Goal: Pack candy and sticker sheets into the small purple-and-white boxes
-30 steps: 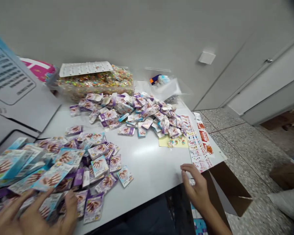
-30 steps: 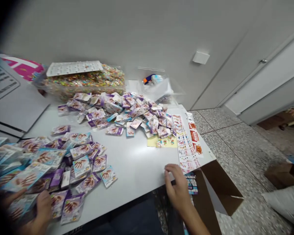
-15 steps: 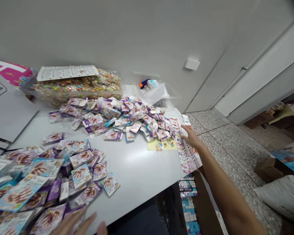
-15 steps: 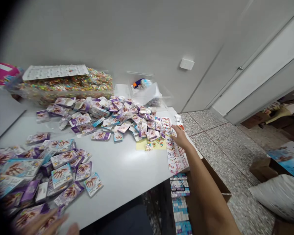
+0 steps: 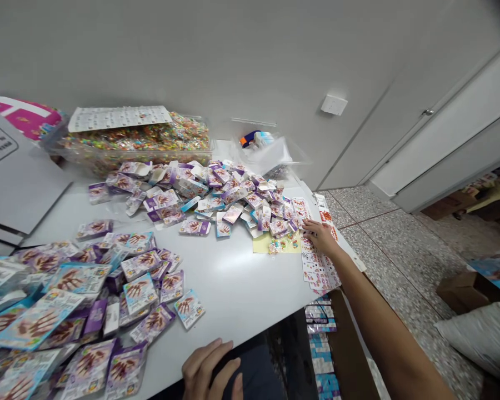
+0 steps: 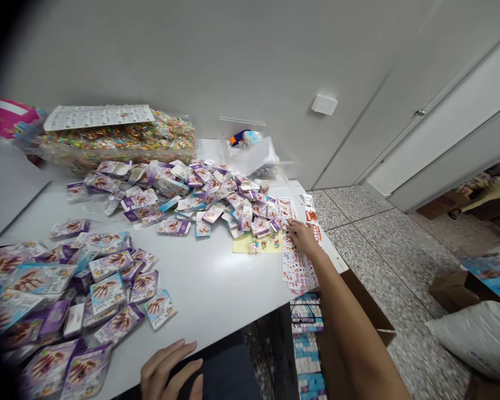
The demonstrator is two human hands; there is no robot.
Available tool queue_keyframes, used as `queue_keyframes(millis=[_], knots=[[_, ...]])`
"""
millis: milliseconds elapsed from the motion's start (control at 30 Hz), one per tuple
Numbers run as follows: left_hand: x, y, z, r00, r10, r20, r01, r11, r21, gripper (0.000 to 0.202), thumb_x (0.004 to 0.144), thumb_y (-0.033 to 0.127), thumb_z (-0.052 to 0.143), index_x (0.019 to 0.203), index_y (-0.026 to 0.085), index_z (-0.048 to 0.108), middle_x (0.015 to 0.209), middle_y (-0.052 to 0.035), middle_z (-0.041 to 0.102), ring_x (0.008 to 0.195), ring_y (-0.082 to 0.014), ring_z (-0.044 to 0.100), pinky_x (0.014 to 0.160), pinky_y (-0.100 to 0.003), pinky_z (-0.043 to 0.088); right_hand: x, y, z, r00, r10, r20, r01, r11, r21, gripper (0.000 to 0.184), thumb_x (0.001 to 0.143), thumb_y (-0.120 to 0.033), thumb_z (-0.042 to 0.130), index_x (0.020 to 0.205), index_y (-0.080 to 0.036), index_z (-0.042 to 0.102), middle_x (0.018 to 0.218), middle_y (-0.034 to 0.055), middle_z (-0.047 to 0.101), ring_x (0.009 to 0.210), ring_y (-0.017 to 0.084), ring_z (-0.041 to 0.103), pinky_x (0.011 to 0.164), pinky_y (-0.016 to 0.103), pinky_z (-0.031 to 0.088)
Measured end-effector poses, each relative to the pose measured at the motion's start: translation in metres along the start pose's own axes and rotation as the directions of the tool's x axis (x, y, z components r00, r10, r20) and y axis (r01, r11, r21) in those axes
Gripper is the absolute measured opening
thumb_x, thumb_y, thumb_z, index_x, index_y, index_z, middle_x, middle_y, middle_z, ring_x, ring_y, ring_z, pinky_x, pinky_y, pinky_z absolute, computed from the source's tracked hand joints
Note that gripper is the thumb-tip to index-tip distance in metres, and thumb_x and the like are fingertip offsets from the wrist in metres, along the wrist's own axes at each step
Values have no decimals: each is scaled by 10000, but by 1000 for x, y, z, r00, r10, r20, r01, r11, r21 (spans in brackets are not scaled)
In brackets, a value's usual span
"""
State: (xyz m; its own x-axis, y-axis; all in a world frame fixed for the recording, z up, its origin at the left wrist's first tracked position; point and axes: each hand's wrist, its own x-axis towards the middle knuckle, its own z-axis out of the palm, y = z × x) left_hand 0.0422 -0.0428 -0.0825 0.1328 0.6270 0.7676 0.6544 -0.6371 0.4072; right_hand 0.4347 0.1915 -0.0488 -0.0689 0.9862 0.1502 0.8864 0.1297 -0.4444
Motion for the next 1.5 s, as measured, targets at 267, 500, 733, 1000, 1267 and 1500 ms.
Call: queue_keyframes(millis=[267,500,733,1000,1267,1500], knots=[[23,-5,-6,995,-50,84,66,979,-195,310,817,-2,611,1057,188,662,1085,-88,714,1102,-233,646,953,-360,532,-50,-79,-57,921,41,-387,-23,998,50,245,947,-278,539,945,-195,770,1001,125,797,969,287,725,925,491,533],[88,32,18,667,-371,646,722,537,-437,415,954,398,601,1328,218,622,1268,-114,713,1053,-258,714,878,-352,586,-145,-215,-57,934,-347,-84,356,887,295,254,976,-130,542,1107,-236,733,958,41,800,846,178,755,766,284,591],[101,14,22,315,-645,696,764,-263,-590,382,818,538,740,949,181,709,896,-47,738,847,-178,679,773,-252,553,-171,-219,3,827,-562,17,518,773,365,761,875,-236,716,1562,-339,404,1412,85,646,1308,346,610,1114,575,491],[97,18,27,328,-721,610,773,-167,-612,387,850,551,710,816,199,550,705,24,561,625,-110,543,561,-200,476,-185,-242,76,946,319,53,-232,556,798,244,917,-425,668,1065,-235,708,964,101,761,846,275,741,720,398,617],[101,1,19,682,-497,536,710,625,-324,286,993,394,489,799,208,588,929,-59,600,964,-217,578,886,-365,500,-167,-236,67,914,263,309,-329,35,944,376,781,-384,776,1110,-264,639,1009,28,718,929,216,690,835,321,566],[95,-1,47,419,-563,712,908,288,-306,301,900,511,620,914,233,506,611,74,495,493,-127,480,514,-240,389,-168,-224,58,951,177,254,-305,402,864,426,974,-517,568,1322,-270,572,906,30,740,835,222,720,755,336,584]])
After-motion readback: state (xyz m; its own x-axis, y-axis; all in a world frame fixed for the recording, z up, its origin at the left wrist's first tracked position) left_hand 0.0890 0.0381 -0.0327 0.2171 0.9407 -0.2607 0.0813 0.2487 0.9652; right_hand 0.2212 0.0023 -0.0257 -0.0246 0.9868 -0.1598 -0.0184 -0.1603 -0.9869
